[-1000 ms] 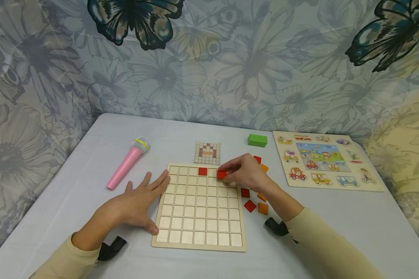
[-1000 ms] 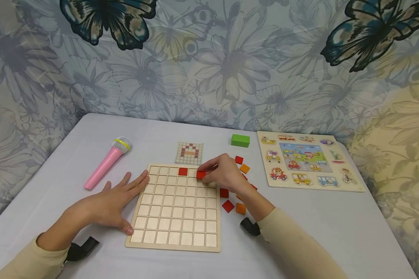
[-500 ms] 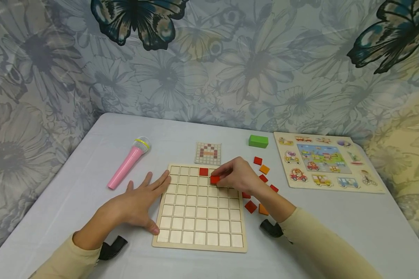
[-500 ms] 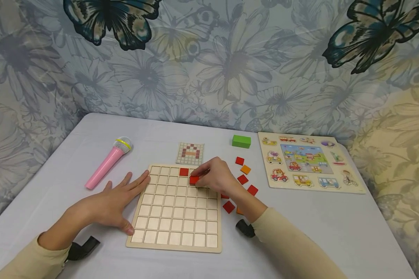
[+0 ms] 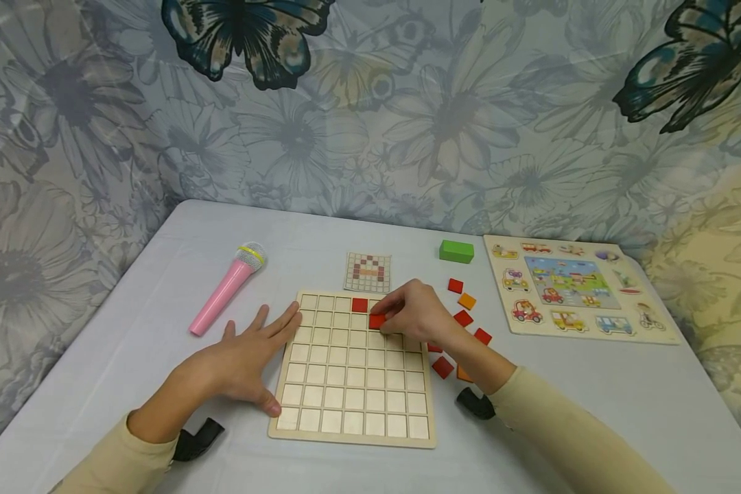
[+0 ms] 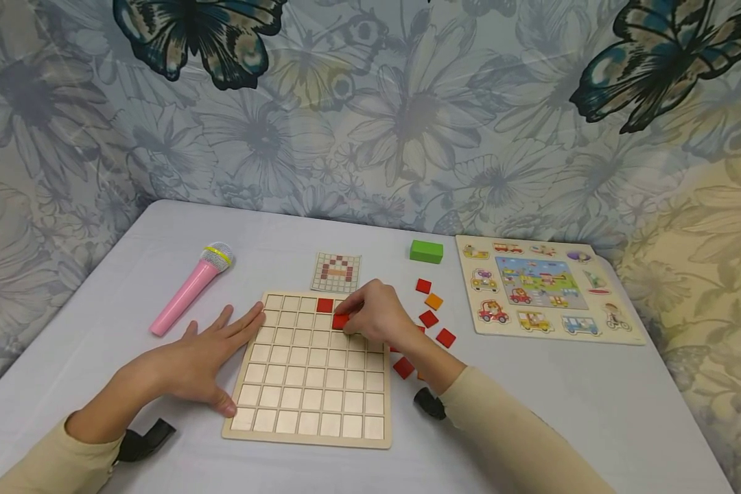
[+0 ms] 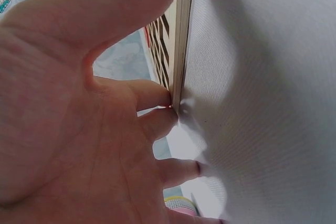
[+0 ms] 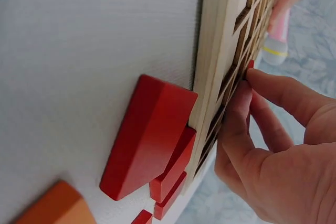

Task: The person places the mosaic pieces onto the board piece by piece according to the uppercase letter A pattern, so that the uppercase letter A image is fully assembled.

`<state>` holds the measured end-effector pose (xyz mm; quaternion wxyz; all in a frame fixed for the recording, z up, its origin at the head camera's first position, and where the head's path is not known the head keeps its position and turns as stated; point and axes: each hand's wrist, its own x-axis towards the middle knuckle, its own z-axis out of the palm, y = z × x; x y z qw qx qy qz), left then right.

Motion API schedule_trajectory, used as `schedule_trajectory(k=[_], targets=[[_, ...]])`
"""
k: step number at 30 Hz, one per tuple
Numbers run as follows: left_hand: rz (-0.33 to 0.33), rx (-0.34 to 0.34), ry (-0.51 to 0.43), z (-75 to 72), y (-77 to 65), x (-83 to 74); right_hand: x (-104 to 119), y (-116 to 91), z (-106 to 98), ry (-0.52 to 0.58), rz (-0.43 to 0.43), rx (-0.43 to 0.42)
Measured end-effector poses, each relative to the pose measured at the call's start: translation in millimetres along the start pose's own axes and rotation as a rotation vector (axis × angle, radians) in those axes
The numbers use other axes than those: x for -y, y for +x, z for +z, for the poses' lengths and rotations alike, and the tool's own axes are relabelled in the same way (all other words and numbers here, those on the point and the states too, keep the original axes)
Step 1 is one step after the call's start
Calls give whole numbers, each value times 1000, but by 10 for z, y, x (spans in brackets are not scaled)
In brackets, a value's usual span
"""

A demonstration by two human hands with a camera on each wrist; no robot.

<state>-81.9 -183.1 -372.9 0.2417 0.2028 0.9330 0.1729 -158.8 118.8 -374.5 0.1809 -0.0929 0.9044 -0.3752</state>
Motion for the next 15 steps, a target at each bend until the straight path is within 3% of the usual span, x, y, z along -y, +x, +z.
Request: schedule_trajectory(k=[15], targets=[[14, -4, 5, 1, -1, 2, 33, 9, 12, -47, -5, 2]])
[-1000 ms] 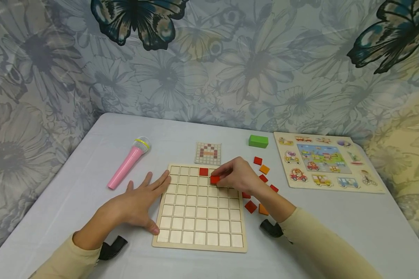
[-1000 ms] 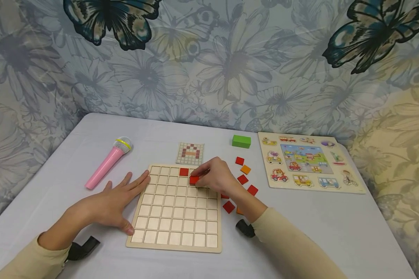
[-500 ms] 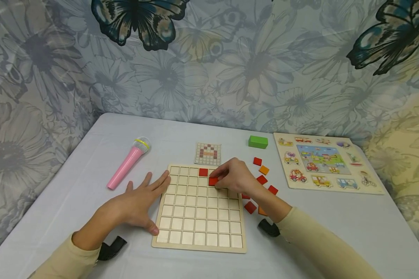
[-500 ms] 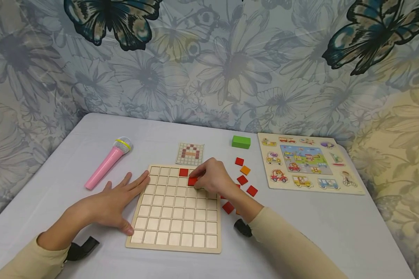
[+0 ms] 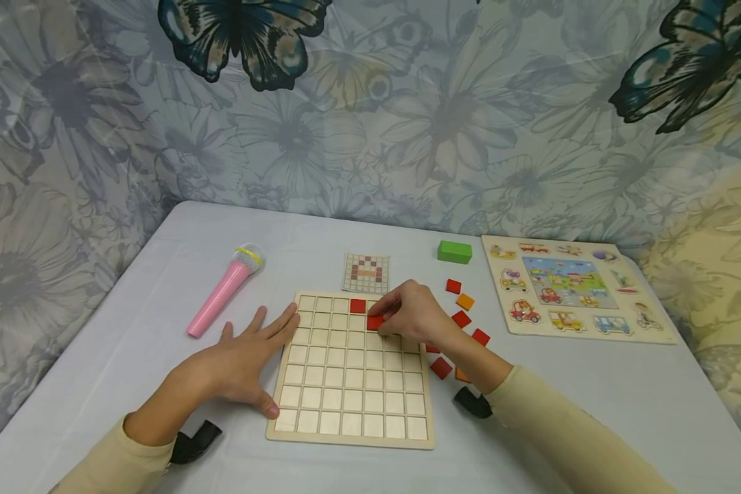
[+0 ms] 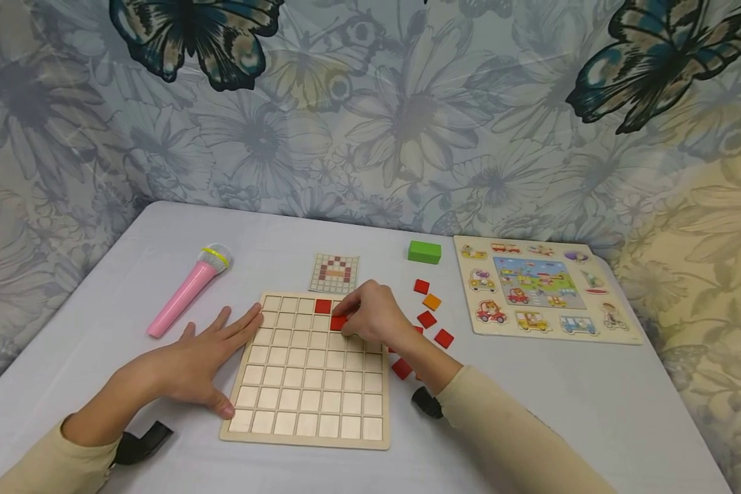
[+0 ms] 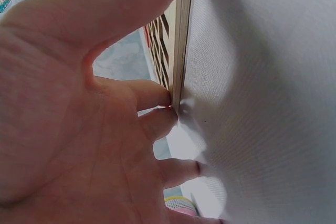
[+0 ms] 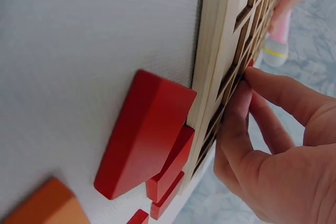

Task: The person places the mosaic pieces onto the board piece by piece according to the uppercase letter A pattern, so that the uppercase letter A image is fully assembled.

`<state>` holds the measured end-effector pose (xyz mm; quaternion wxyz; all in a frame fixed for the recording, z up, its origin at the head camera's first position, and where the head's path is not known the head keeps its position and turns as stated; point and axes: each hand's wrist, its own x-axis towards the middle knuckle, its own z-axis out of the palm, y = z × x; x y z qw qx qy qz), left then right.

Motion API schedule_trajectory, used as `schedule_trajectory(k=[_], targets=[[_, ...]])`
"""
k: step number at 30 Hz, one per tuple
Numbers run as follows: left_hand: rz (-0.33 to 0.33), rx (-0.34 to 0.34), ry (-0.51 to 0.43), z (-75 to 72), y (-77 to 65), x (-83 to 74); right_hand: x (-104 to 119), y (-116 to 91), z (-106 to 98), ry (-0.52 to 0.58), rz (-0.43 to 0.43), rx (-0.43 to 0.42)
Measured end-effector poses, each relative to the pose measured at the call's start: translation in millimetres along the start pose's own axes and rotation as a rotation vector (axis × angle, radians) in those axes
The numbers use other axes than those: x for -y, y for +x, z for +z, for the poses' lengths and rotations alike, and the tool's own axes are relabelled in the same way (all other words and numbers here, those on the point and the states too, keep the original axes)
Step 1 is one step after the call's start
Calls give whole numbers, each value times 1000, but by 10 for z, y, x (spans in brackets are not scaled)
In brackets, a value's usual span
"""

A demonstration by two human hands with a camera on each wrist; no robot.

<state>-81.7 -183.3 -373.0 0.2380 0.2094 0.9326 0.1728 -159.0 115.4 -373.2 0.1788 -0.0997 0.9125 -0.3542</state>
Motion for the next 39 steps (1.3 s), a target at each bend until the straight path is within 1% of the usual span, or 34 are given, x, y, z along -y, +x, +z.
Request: schedule_trajectory(k=[10, 21, 29, 33, 39], targets=[[-1, -5, -3, 5, -3, 2, -10, 6, 16, 1, 7, 2], [-4, -3, -2, 3, -4, 2, -26, -40, -1, 54, -9, 5], [0, -3, 3, 5, -8, 2, -52, -73, -59, 88, -43, 8], [4, -6, 10, 4, -5, 13, -74, -91, -100, 109, -41, 3], [3, -4, 8, 1, -6, 9, -131, -117, -187, 129, -30, -26]])
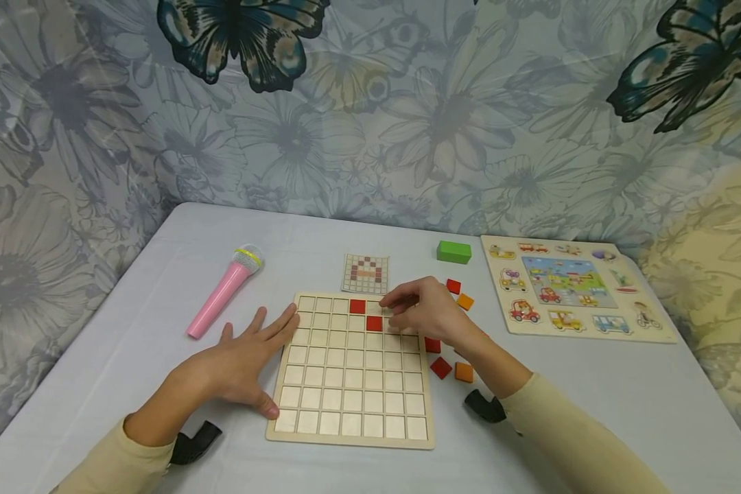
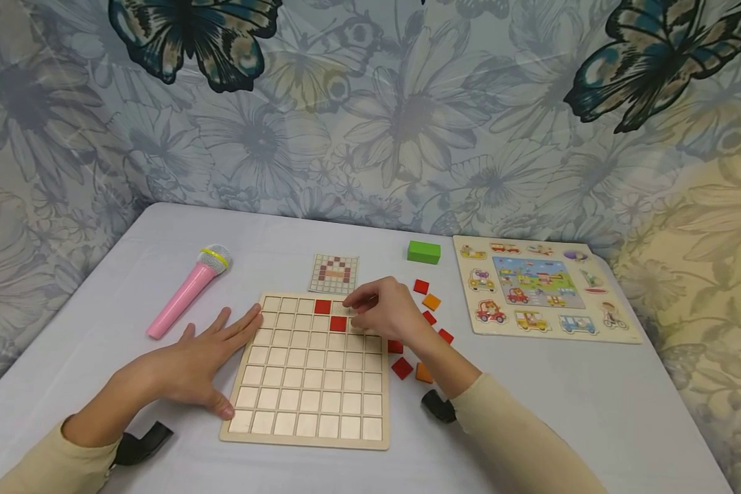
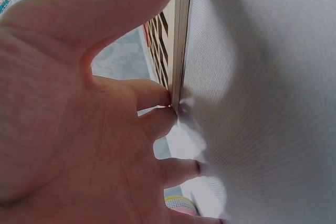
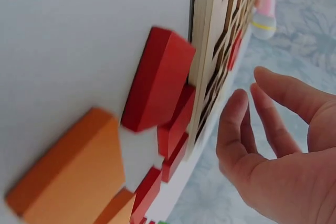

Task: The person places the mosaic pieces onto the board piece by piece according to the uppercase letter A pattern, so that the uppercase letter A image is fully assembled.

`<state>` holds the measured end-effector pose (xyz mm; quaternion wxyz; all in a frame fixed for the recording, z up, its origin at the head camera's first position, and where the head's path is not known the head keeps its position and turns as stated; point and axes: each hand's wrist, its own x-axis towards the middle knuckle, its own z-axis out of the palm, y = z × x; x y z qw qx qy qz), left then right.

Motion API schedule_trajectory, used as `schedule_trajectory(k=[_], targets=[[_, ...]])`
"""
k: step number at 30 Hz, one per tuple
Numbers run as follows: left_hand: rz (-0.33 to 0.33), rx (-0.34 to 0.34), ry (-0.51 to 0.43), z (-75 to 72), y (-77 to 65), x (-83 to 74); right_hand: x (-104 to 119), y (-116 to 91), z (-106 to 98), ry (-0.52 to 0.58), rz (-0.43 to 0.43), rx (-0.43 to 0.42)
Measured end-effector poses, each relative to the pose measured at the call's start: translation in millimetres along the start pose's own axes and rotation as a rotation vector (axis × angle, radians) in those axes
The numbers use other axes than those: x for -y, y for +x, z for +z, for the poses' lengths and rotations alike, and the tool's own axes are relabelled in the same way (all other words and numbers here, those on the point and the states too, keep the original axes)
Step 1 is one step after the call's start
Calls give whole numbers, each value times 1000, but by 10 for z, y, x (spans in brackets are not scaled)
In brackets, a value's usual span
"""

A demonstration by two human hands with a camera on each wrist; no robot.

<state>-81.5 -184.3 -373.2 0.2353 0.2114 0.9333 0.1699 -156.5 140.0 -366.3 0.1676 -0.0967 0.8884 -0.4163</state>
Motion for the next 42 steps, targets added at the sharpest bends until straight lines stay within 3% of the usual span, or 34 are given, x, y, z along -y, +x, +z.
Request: schedule_trajectory(k=[11, 25, 34, 42], targets=[[-1, -3, 0, 3, -12, 3, -165, -40, -184, 17, -36, -69], [-1, -14, -22, 19, -5, 14, -407, 23, -483, 28, 82, -178], [2, -18, -26, 28, -12, 8, -539, 78, -613, 38, 108, -261], [-6, -14, -28, 20, -7, -3, -651, 144, -705, 33, 130, -285]])
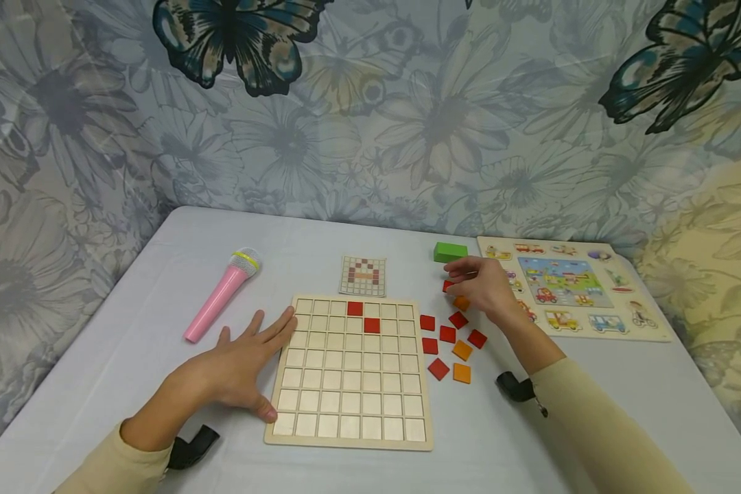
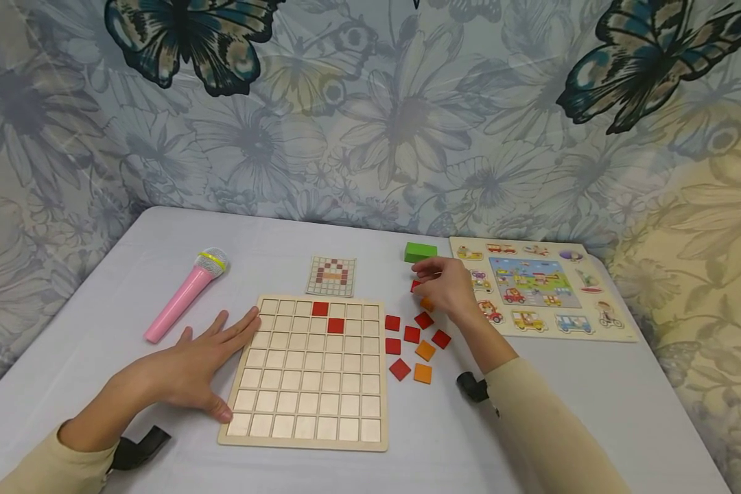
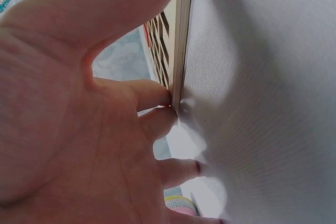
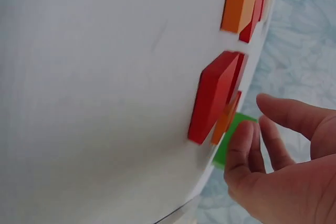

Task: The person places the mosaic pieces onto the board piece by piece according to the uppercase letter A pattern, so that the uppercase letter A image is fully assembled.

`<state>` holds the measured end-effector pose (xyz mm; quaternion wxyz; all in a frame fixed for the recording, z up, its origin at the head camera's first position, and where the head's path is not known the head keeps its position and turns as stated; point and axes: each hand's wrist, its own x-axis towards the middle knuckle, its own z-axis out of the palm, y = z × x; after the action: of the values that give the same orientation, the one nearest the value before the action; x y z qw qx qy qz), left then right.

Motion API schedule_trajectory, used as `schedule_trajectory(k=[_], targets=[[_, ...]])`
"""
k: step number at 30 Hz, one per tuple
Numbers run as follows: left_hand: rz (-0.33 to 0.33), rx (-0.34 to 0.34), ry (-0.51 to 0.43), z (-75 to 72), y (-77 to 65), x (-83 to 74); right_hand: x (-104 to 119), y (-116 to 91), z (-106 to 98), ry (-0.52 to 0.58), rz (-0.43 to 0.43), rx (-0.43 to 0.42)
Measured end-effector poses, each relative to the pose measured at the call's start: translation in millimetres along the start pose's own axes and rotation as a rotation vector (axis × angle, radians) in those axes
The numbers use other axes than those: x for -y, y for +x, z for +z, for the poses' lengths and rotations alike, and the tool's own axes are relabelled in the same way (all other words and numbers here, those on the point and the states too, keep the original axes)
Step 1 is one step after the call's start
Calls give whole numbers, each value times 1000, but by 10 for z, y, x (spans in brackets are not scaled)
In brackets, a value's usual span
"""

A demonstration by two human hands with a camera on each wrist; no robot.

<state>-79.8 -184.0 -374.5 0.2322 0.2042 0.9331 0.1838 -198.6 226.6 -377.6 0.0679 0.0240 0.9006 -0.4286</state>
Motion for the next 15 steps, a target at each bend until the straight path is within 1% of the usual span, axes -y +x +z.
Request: schedule_trajectory(k=[3, 6, 9, 15], targets=[[-5, 2, -2, -4, 1, -1, -27, 29, -16, -7, 27, 2], [-12, 4, -7, -6, 3, 1, -44, 45, -31, -18, 54, 21], [-3, 5, -11, -5, 1, -1, -52, 54, -38, -30, 76, 43], [-3, 5, -15, -7, 0, -1, -51, 59, -32, -68, 93, 46]])
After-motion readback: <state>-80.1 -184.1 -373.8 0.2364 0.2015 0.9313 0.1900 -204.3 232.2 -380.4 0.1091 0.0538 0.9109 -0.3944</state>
